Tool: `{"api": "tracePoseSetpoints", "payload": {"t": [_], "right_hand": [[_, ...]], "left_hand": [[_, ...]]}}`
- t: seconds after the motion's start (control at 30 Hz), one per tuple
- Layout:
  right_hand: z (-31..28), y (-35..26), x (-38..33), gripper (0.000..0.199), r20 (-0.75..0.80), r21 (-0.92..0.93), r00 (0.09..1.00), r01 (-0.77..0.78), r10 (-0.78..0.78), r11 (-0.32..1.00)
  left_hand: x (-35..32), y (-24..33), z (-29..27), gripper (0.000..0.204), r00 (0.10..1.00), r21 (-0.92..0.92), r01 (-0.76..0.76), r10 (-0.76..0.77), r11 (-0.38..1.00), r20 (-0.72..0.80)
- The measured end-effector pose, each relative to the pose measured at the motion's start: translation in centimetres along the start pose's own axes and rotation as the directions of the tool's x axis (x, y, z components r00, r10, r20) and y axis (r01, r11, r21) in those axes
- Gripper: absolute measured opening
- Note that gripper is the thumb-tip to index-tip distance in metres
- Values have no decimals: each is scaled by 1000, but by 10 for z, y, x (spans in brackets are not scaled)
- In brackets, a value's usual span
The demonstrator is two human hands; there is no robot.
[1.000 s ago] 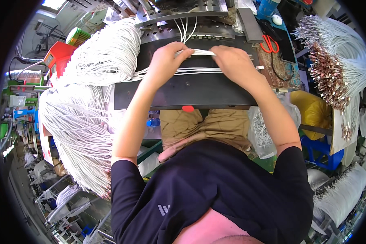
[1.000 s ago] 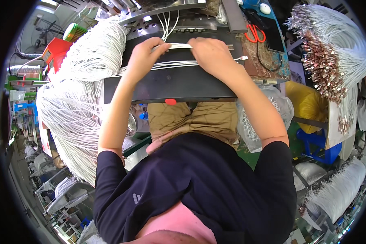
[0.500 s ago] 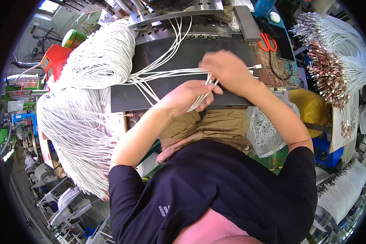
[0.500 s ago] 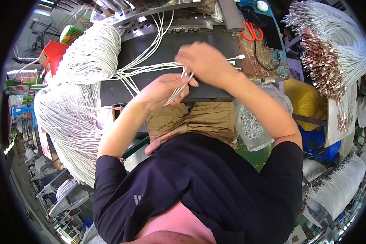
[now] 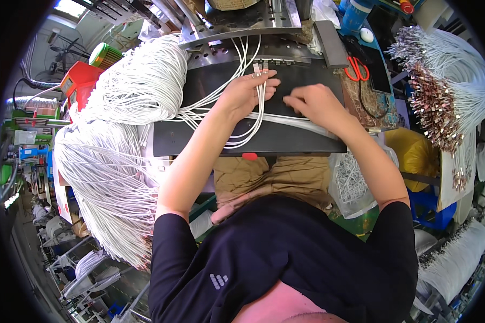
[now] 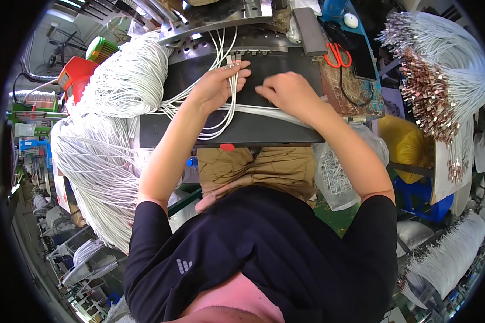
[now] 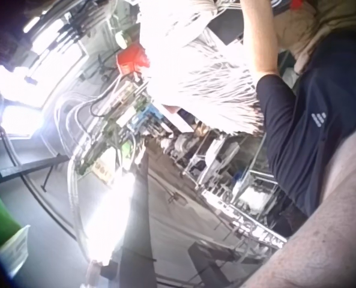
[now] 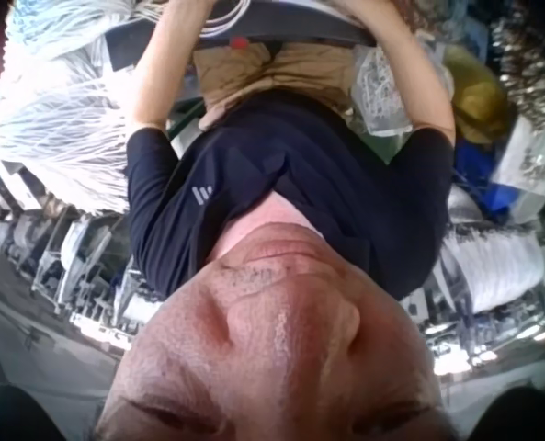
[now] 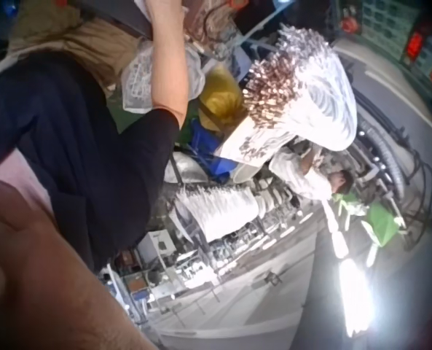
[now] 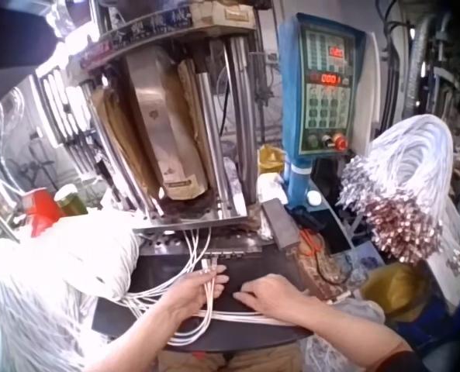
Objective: Processing bundles of white electrical wires by feeding them into a semi-automated machine for crimping or connector assembly.
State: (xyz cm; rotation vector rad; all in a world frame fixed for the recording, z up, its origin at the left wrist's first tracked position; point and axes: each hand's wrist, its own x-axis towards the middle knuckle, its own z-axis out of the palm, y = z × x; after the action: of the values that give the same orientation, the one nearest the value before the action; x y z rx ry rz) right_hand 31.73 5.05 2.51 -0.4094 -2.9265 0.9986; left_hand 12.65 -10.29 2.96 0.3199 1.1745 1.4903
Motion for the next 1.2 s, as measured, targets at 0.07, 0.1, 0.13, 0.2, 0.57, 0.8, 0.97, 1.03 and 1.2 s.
{"api": "tracePoseSetpoints", "payload": {"t": [0.07, 0.1, 0.13, 0.2, 0.57, 0.8, 0.97, 1.03, 1.2], "right_hand": [[-3, 7, 24, 23, -456, -349, 817, 201, -353, 915], [-6, 12, 36, 29, -534, -420, 770, 117, -349, 900], [-8, 16, 45, 37, -586, -494, 701, 91, -408, 865], [-6, 21, 56, 44, -393, -518, 895, -26, -211, 855], [-7, 23, 34, 40, 13, 810, 951, -192, 310, 553], [15, 18, 33, 42, -234, 607, 928, -94, 291, 789], [21, 23, 35, 40, -353, 466, 919, 10, 175, 885], [17, 27, 37, 40, -302, 588, 906, -68, 296, 806], [18, 31, 38, 40, -245, 633, 916, -97, 317, 768]], "left_hand": [[15, -4, -6, 34, 1000, -12, 7, -7, 1000, 28], [20, -6, -8, 34, 1000, 17, -2, 3, 1000, -30], [24, -10, -8, 34, 1000, 41, 8, -7, 999, -1], [26, -16, -5, 35, 999, 94, -9, 12, 995, -31], [14, -20, 18, 24, 998, 479, -18, 48, 878, -51], [15, -19, 22, 24, 1000, 514, -14, 10, 857, 10], [14, -20, 23, 25, 999, 460, -49, 46, 887, 19], [12, -19, 22, 25, 999, 496, -28, 40, 868, -15], [10, -16, 20, 24, 1000, 553, -14, 0, 833, 24]]}}
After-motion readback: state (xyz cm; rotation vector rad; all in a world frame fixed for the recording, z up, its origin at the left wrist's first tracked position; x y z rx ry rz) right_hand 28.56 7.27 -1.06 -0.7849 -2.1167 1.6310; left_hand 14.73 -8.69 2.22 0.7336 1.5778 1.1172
